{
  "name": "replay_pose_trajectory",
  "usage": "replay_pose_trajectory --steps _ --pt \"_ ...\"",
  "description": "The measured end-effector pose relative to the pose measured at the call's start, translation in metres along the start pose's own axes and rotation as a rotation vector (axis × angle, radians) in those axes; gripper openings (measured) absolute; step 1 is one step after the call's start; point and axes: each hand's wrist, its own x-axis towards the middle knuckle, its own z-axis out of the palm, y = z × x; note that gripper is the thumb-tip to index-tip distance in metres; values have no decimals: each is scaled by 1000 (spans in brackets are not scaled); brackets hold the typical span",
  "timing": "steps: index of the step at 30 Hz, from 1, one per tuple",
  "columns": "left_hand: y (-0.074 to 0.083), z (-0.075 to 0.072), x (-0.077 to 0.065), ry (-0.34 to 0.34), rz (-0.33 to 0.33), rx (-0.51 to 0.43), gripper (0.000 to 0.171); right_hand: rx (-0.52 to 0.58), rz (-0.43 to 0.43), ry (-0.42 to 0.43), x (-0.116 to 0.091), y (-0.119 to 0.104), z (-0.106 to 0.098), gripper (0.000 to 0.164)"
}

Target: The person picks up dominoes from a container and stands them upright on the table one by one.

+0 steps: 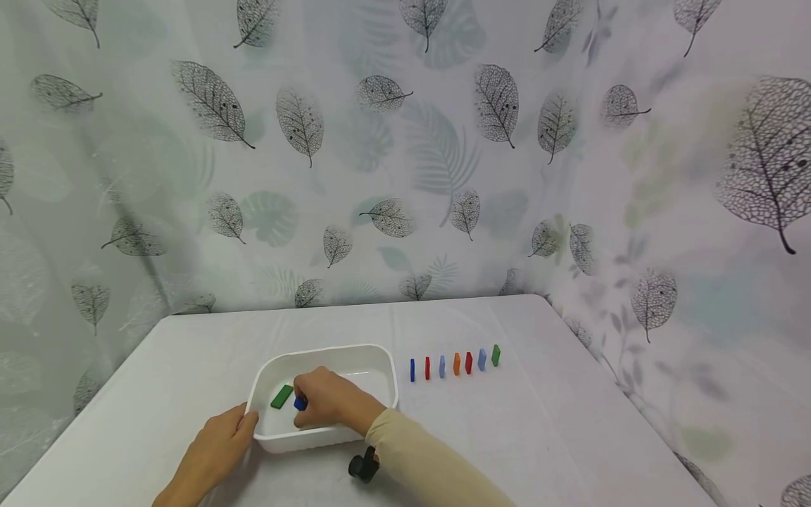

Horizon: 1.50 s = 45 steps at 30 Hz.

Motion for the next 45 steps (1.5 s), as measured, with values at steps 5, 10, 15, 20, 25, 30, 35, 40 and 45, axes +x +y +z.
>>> replay_pose_trajectory --steps 5,10,15,20,25,30,35,40,45 --pt "0 0 0 -3 -3 -3 29 23 -17 28 -4 1 0 18" --pt "0 0 0 1 1 0 32 53 -42 81 -6 3 -2 12" --pt "0 1 0 7 3 -2 35 116 -51 139 -12 4 -8 11" --pt "1 1 0 3 -8 -13 34 182 -27 187 -21 6 -17 14" --pt "2 2 -1 -2 -22 -15 35 232 -26 249 -31 9 -27 15" --pt "1 3 -1 -6 -18 -23 36 276 -23 303 -41 16 -34 16" --pt "1 3 -1 -8 -17 -24 37 294 -17 350 -51 23 -40 18" --pt "2 2 -1 -11 -25 -22 39 322 -26 406 -62 29 -48 20" --pt "2 0 -1 -14 -27 -21 36 322 -9 455 -72 32 -56 20"
